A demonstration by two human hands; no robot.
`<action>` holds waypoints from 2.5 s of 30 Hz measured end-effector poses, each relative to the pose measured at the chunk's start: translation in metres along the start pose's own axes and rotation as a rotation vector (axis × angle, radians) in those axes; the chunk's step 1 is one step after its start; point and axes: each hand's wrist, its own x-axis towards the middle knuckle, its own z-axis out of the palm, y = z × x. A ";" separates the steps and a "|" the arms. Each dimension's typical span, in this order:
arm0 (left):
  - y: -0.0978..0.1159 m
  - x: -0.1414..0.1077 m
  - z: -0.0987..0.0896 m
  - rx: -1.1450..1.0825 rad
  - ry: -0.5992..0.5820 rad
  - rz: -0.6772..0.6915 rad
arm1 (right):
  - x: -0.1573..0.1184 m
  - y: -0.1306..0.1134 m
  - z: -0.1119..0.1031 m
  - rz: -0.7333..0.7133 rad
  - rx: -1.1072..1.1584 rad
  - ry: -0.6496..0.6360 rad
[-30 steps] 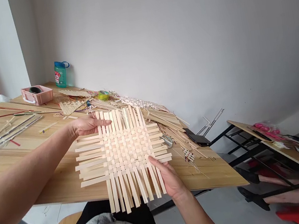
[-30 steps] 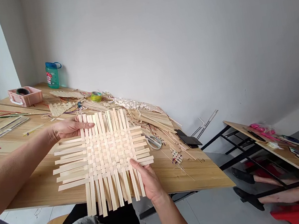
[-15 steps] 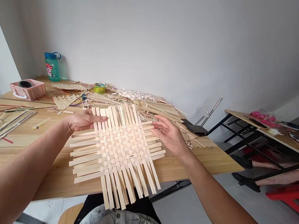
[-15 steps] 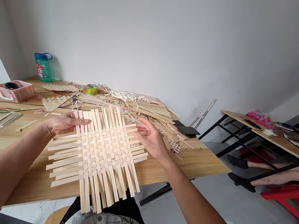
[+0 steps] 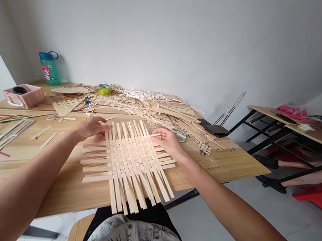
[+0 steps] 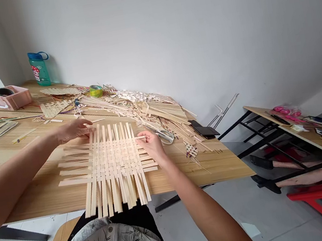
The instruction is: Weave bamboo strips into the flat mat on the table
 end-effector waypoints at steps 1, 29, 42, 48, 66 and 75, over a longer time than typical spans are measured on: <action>0.000 0.002 0.001 0.076 0.021 -0.003 | 0.000 0.003 -0.001 -0.010 -0.053 0.013; 0.032 -0.042 0.084 0.915 0.003 0.300 | 0.001 -0.028 0.059 -0.416 -0.628 -0.147; 0.039 -0.045 0.085 0.940 -0.021 0.293 | 0.002 -0.028 0.060 -0.408 -0.650 -0.147; 0.038 -0.042 0.085 0.933 -0.033 0.299 | 0.003 -0.027 0.061 -0.410 -0.690 -0.152; 0.042 -0.040 0.082 0.921 -0.075 0.270 | 0.002 -0.027 0.063 -0.396 -0.673 -0.145; 0.035 -0.041 0.075 0.830 -0.032 0.270 | 0.003 -0.026 0.061 -0.401 -0.496 -0.119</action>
